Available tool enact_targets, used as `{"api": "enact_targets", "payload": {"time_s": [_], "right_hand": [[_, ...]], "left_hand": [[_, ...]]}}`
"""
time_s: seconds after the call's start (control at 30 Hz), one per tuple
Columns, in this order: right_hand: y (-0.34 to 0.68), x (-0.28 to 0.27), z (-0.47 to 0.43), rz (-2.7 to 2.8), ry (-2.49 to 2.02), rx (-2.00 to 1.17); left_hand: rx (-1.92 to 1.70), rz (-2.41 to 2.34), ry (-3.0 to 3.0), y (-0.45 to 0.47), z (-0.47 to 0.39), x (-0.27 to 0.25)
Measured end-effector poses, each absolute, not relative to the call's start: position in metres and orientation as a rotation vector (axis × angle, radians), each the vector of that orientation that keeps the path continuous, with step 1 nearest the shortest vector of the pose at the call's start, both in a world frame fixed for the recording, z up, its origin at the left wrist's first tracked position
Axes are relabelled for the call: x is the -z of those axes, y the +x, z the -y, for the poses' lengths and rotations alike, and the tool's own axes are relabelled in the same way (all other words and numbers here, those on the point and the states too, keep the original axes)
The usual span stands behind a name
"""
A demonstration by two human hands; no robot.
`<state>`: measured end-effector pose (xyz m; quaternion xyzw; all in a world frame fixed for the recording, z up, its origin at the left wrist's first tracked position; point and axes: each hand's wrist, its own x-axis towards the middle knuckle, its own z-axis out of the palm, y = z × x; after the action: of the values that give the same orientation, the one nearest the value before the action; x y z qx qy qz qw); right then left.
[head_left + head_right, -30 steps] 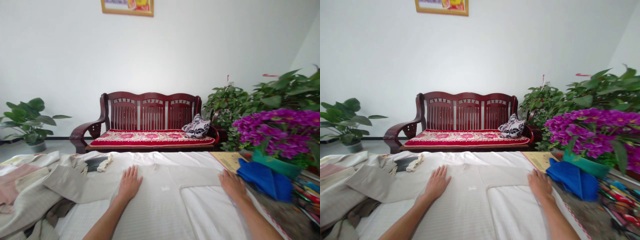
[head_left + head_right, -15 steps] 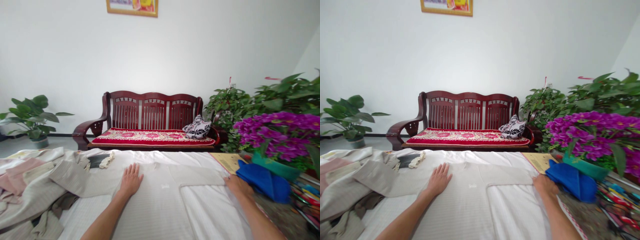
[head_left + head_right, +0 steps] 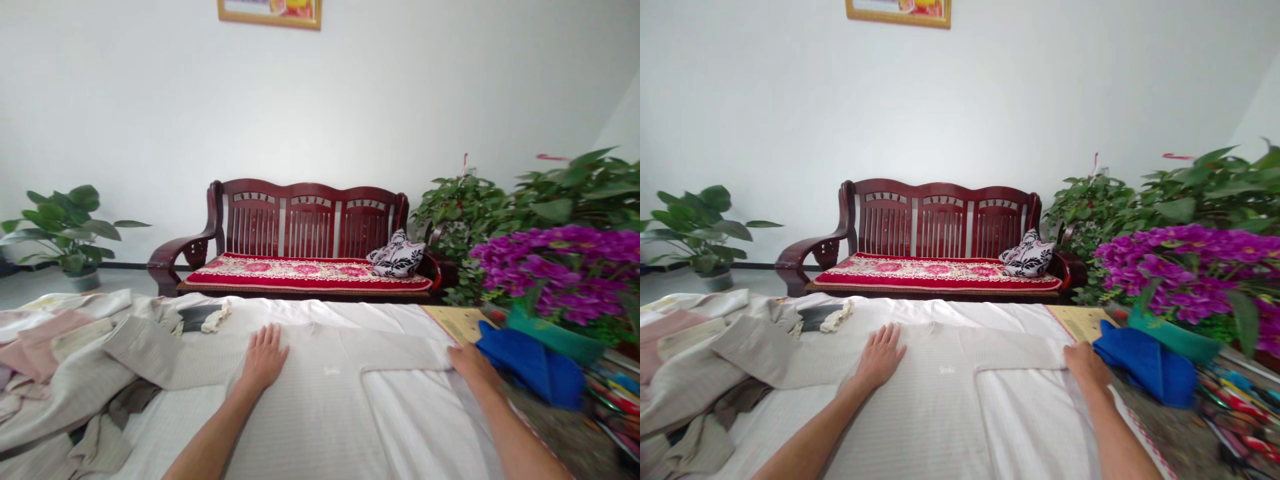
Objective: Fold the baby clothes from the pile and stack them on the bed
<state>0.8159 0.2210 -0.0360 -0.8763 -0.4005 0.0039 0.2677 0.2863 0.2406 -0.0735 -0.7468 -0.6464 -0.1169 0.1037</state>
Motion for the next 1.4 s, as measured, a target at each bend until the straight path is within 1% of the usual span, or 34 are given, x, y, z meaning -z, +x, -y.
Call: {"api": "enact_targets", "payload": {"time_s": [0.2, 0.3, 0.4, 0.53, 0.63, 0.73, 0.8, 0.83, 1.0, 1.17, 1.27, 1.4], "right_hand": [[0.808, 0.037, -0.222, 1.008, -2.285, -0.06], [0.787, 0.027, -0.228, 0.941, -2.091, -0.043], [0.742, 0.007, -0.237, 1.023, -1.836, -0.013], [0.651, -0.02, -0.244, 1.282, -1.609, 0.024], [0.577, -0.029, -0.239, 1.447, -1.432, -0.082], [0.532, -0.024, -0.228, 1.621, -1.246, -0.39], [0.529, -0.016, -0.221, 1.66, -1.189, -0.47], [0.535, -0.011, -0.219, 1.638, -1.206, -0.454], [0.598, 0.023, -0.211, 1.418, -1.545, -0.253], [0.627, 0.051, -0.201, 1.386, -1.68, -0.273], [0.627, 0.059, -0.199, 1.439, -1.698, -0.328], [0.625, 0.059, -0.198, 1.606, -1.719, -0.325]], "left_hand": [[0.358, 1.911, -2.196, 0.288, -0.238, 0.071], [0.366, 1.91, -2.194, 0.288, -0.239, 0.072], [0.375, 1.905, -2.202, 0.287, -0.239, 0.073], [0.411, 1.93, -2.207, 0.288, -0.239, 0.073], [0.465, 1.952, -2.21, 0.288, -0.239, 0.071], [0.524, 1.958, -2.214, 0.287, -0.237, 0.068], [0.554, 1.949, -2.223, 0.286, -0.235, 0.065], [0.567, 1.941, -2.232, 0.286, -0.234, 0.064], [0.623, 1.862, -2.307, 0.286, -0.231, 0.058], [0.669, 1.787, -2.372, 0.295, -0.228, 0.051], [0.707, 1.907, -2.363, 0.311, -0.231, 0.044], [0.855, 2.283, -2.272, 0.336, -0.243, 0.038]]}}
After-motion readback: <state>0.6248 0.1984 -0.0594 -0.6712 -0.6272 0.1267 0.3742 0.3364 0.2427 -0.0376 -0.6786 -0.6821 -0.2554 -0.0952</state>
